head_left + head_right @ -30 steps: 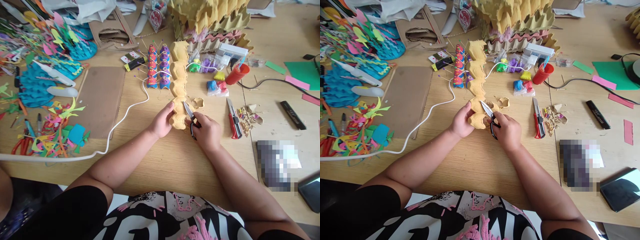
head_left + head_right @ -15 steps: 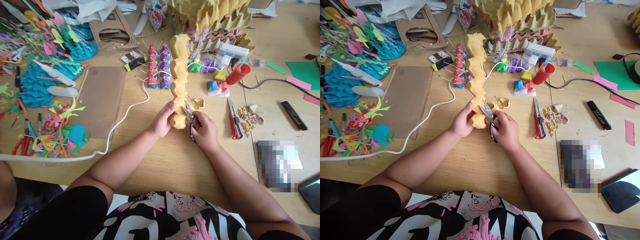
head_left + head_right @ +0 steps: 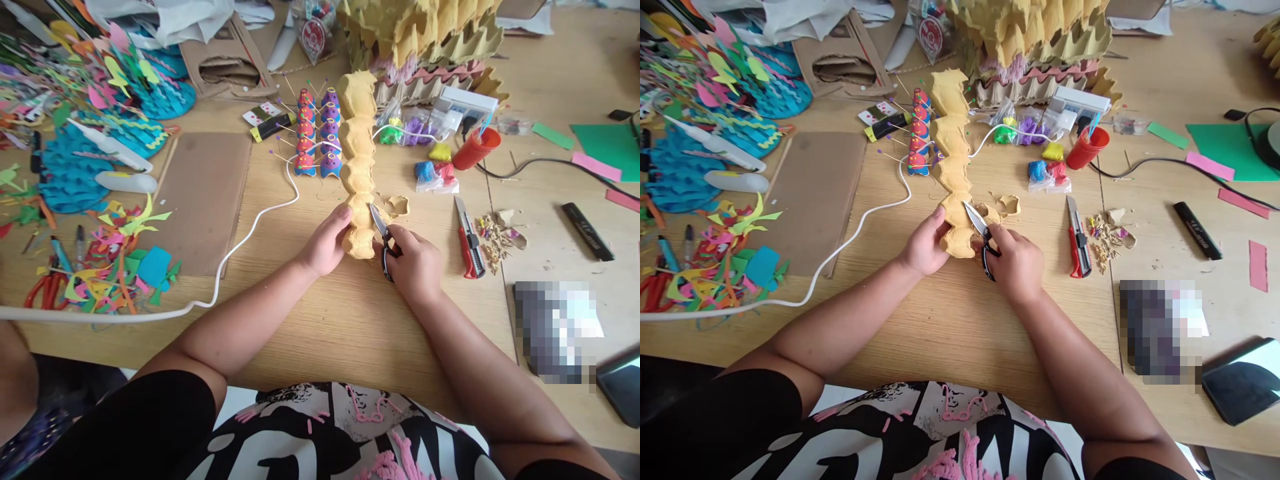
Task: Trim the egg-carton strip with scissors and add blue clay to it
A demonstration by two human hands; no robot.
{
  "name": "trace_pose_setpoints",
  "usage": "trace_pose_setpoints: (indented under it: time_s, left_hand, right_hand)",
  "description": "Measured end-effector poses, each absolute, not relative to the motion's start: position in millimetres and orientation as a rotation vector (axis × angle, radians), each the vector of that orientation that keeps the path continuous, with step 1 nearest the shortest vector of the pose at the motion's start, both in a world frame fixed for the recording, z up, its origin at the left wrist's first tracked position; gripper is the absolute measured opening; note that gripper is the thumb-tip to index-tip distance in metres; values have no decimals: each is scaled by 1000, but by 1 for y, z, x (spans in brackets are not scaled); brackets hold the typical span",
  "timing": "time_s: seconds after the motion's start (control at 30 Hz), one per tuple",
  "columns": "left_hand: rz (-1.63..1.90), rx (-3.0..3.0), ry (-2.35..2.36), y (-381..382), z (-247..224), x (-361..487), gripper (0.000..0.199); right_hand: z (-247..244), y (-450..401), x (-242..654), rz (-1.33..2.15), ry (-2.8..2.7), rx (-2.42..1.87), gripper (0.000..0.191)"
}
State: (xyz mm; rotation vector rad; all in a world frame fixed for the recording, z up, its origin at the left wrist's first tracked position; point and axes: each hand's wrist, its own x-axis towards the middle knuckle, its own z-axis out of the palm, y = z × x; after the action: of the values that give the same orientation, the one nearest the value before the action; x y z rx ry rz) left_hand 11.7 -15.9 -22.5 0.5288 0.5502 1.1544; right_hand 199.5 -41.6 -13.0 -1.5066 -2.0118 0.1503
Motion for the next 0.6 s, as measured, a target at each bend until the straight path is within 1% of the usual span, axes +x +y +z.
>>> trace_pose_setpoints:
  time_s: [0.13, 0.23, 0.37, 0.43, 0.6]
  left_hand:
    - [1160, 613, 563, -16, -25, 10, 50]
    - [1154, 737, 562, -16, -26, 8, 55]
    - [1106, 867, 571, -16, -26, 8, 59]
    - [1080, 924, 550, -17, -25, 8, 58]
    - [957, 1094, 468, -21, -22, 7, 50]
  right_hand:
    - [-17, -38, 201, 388, -1890, -1505, 45]
    - [-19, -35, 201, 633, -1699, -1442, 49]
    - [-16, -37, 201, 892, -1452, -1317, 47]
    - [-14, -40, 200, 976, -1397, -1258, 47]
    - [-14, -43, 197, 1132, -1289, -1141, 54]
